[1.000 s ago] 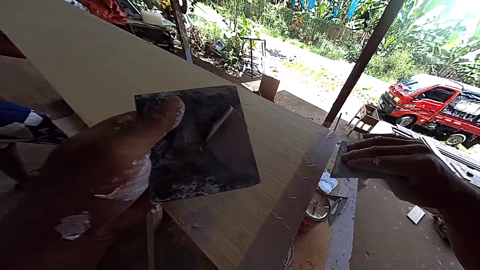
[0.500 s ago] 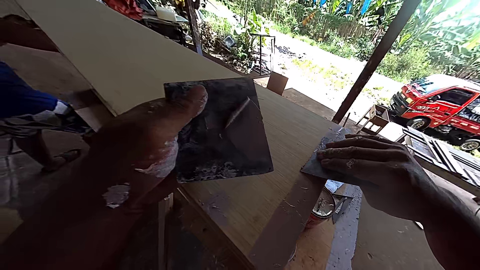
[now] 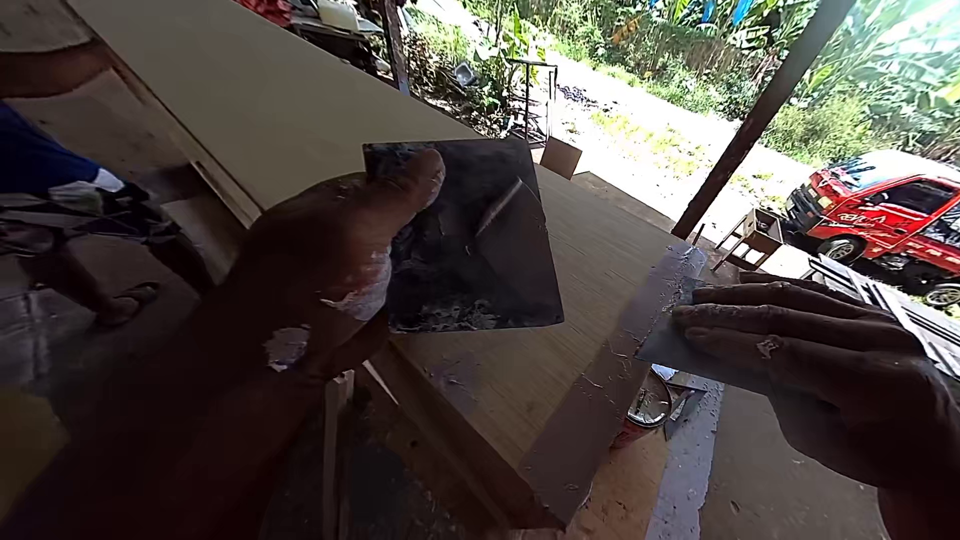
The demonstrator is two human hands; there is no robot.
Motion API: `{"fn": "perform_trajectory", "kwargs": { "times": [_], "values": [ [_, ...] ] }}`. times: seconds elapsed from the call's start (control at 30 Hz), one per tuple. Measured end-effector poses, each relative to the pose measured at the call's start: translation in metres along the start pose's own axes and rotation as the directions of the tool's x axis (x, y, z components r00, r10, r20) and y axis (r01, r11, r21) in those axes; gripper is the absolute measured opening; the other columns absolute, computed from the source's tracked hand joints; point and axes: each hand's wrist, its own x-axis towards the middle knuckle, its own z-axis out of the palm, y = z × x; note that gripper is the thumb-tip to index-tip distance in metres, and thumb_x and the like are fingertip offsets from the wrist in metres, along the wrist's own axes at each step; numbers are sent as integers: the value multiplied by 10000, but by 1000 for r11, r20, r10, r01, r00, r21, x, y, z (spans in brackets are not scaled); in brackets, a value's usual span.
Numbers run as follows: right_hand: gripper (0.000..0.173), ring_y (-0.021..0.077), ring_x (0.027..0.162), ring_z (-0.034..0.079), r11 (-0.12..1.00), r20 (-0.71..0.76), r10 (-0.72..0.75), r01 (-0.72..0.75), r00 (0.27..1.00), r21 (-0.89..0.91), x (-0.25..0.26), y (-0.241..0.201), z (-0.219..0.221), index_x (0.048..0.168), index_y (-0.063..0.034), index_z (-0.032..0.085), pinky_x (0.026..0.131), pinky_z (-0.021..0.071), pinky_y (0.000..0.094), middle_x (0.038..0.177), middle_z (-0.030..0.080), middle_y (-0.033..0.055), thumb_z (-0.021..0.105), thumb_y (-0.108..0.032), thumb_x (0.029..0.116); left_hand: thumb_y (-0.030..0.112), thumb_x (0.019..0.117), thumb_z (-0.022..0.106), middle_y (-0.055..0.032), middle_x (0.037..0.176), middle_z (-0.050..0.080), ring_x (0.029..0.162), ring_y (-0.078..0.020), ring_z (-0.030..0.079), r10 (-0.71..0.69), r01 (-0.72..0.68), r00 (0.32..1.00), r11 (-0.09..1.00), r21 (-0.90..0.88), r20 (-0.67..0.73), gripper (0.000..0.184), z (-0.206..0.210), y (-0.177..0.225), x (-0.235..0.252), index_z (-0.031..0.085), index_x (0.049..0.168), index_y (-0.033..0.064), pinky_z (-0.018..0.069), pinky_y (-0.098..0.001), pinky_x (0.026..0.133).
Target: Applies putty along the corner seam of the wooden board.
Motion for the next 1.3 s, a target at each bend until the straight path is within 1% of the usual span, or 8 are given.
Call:
{"fn": "perform_trajectory", "kwargs": {
  "times": [0.07, 0.17, 0.27, 0.33, 0.57, 0.9, 1.2, 1.3],
  "values": [
    [359, 192, 1263, 637, 1000, 9, -12, 12, 1000, -28, 11, -8, 9, 1160, -173, 763, 1101, 502, 457, 1263, 729, 1, 491, -62, 954, 361, 1062, 518, 41, 1041, 736, 927, -50, 713, 62, -63, 998, 997, 36, 28, 260, -14, -12, 6, 693, 1147, 188, 619, -264, 784],
    [371, 180, 1262, 635, 999, 47, -26, 28, 999, -39, 19, -14, 19, 1163, -176, 762, 1106, 492, 458, 1261, 728, -12, 500, -47, 933, 321, 1096, 451, -22, 1130, 708, 983, -98, 707, 228, -235, 942, 972, -1, 245, 307, -51, -41, 23, 631, 1251, 126, 612, -282, 797],
    [358, 172, 1253, 642, 998, 68, -34, 37, 997, -42, 19, -15, 22, 1160, -166, 762, 1104, 498, 435, 1252, 733, -8, 510, -48, 935, 345, 1072, 489, 40, 948, 734, 845, -58, 715, 12, -12, 1000, 1000, -20, 18, 270, -2, -1, 0, 703, 1084, 182, 622, -260, 720],
    [350, 173, 1255, 641, 998, 76, -29, 33, 997, -50, 14, -17, 17, 1152, -171, 761, 1109, 498, 425, 1247, 734, -9, 508, -57, 940, 337, 1073, 490, 56, 936, 735, 841, -43, 718, -38, 38, 999, 999, -17, -2, 249, 5, 8, -4, 692, 1069, 192, 626, -249, 720],
    [341, 187, 1242, 653, 999, 74, 35, -36, 997, 6, -8, -16, -17, 1165, -201, 747, 1137, 479, 448, 1220, 746, -8, 455, -132, 1004, 311, 1074, 488, 54, 938, 737, 855, -45, 718, -25, 26, 999, 999, -40, 25, 244, 5, 9, -5, 695, 1056, 184, 622, -247, 725],
    [335, 173, 1261, 640, 999, 38, -46, 46, 998, 5, 28, -45, 27, 1168, -180, 753, 1098, 509, 449, 1235, 739, -12, 514, -65, 965, 317, 1077, 483, 29, 937, 742, 845, -72, 728, -83, 83, 997, 994, -71, 3, 257, 6, 15, -9, 682, 1089, 155, 629, -268, 723],
    [320, 189, 1232, 655, 1000, 114, -5, 2, 993, 22, -3, -43, -8, 1177, -206, 726, 1108, 481, 468, 1247, 737, -17, 456, -148, 1015, 321, 1077, 486, 20, 979, 733, 881, -81, 724, -97, 99, 995, 991, -91, 20, 243, 6, 14, -7, 652, 1127, 151, 626, -282, 759],
    [305, 200, 1232, 658, 998, 56, 8, -12, 998, 64, 0, -48, -6, 1176, -197, 725, 1110, 484, 465, 1249, 738, 0, 459, -161, 1032, 320, 1082, 472, -2, 988, 735, 891, -100, 728, -95, 98, 995, 989, -110, 40, 266, 5, 13, -6, 650, 1149, 135, 629, -297, 758]
  ]
}}
